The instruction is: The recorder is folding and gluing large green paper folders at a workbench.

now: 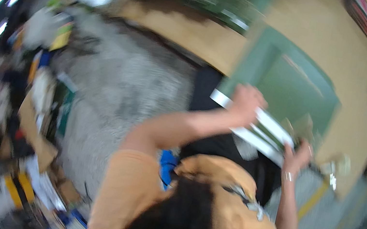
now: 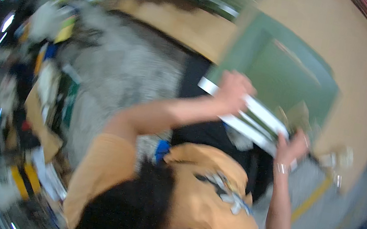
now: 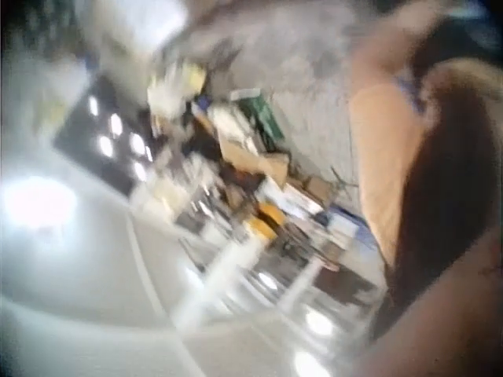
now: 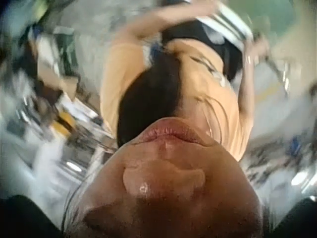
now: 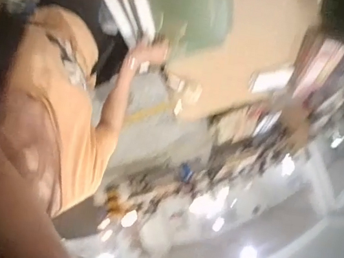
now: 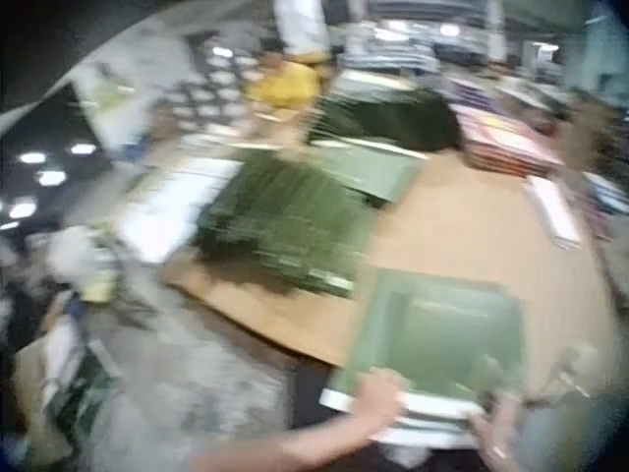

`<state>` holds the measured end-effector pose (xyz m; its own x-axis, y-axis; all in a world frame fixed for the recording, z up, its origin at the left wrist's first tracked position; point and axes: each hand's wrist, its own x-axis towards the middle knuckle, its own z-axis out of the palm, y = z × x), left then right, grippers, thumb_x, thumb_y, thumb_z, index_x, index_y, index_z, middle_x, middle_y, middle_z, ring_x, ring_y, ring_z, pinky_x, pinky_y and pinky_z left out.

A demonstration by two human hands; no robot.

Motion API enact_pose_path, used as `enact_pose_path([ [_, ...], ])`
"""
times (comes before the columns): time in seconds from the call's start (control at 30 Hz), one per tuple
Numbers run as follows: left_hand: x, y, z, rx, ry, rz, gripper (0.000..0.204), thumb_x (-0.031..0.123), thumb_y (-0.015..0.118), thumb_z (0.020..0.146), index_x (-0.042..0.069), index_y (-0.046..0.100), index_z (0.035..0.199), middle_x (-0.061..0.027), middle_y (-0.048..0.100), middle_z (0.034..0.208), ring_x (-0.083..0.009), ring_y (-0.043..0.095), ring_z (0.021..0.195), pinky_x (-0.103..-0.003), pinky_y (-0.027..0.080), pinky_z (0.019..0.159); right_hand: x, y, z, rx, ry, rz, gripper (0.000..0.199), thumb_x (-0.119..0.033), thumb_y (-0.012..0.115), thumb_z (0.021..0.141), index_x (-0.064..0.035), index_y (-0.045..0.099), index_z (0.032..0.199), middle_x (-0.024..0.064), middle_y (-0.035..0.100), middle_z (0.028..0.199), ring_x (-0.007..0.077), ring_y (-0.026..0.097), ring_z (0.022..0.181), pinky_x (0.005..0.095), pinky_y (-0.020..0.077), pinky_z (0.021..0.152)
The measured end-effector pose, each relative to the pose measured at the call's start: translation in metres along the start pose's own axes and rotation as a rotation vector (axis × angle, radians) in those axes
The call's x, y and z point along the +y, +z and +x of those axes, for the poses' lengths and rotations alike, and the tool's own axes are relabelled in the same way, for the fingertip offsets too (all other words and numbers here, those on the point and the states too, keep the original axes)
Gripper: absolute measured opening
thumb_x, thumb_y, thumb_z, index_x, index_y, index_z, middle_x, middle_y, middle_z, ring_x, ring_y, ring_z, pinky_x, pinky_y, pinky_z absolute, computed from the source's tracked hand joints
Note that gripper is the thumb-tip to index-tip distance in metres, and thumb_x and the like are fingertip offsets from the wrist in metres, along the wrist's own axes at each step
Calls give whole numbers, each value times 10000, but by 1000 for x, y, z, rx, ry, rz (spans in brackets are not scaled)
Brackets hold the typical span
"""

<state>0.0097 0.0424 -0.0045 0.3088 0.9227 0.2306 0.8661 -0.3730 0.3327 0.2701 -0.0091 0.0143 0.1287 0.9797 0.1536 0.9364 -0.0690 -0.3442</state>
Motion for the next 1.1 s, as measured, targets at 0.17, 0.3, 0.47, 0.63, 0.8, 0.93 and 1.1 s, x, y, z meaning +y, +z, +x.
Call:
enact_pose_path([
  [0.17, 22, -2, -3, 109, -8, -131, 92, 165, 617, 670, 112, 613, 745, -103, 520, 862, -283, 482, 926, -431, 358, 824, 29, 0, -2, 26, 173, -162, 924, -350, 879, 596, 71, 458, 1303, 272, 541, 1241, 416, 513, 1135, 469, 393, 993],
  [0.3, 18, -15, -8, 99, -22, -137, 125, 145, 637, 635, 77, 615, 738, -112, 514, 864, -292, 469, 947, -423, 345, 854, 31, -2, 14, -119, 150, -144, 882, -407, 877, 591, 138, 500, 1173, 308, 568, 1143, 439, 548, 1042, 481, 447, 907],
  [0.47, 21, -16, -2, 161, 44, -218, 179, 125, 637, 626, 36, 635, 782, -138, 511, 915, -307, 464, 976, -444, 316, 948, 34, -14, 45, -187, 245, 94, 740, -253, 859, 651, 133, 486, 1160, 256, 587, 1095, 362, 586, 980, 432, 462, 900],
  [0.63, 28, -16, 24, 329, 107, -240, 147, 101, 621, 626, 24, 621, 752, -126, 498, 894, -299, 464, 964, -428, 323, 932, 16, -38, 88, -202, 67, 162, 775, -123, 848, 664, 124, 420, 1261, 251, 532, 1213, 327, 508, 1132, 397, 376, 1017],
  [0.8, 30, 10, 43, 194, 116, -232, 79, 142, 625, 620, 73, 630, 659, -86, 523, 840, -274, 466, 937, -399, 330, 863, 11, -43, 130, -510, 167, -26, 933, -341, 831, 688, 112, 358, 1352, 290, 434, 1361, 364, 416, 1267, 407, 292, 1089],
  [0.93, 19, 9, 70, 21, 119, -313, 129, 210, 637, 618, 90, 651, 665, -82, 549, 849, -267, 467, 935, -431, 319, 898, 40, -38, 137, -408, 191, 5, 833, -226, 772, 766, 61, 325, 1408, 250, 414, 1396, 335, 397, 1293, 392, 298, 1097],
  [1.1, -33, -39, 135, 180, -181, 185, 438, 248, 579, 762, 5, 617, 1124, -190, 455, 1331, -389, 272, 1353, -653, 50, 1108, 51, -60, 165, -479, 81, 396, 913, -329, 805, 739, 87, 314, 1386, 203, 594, 1214, 309, 599, 1042, 412, 490, 934],
])
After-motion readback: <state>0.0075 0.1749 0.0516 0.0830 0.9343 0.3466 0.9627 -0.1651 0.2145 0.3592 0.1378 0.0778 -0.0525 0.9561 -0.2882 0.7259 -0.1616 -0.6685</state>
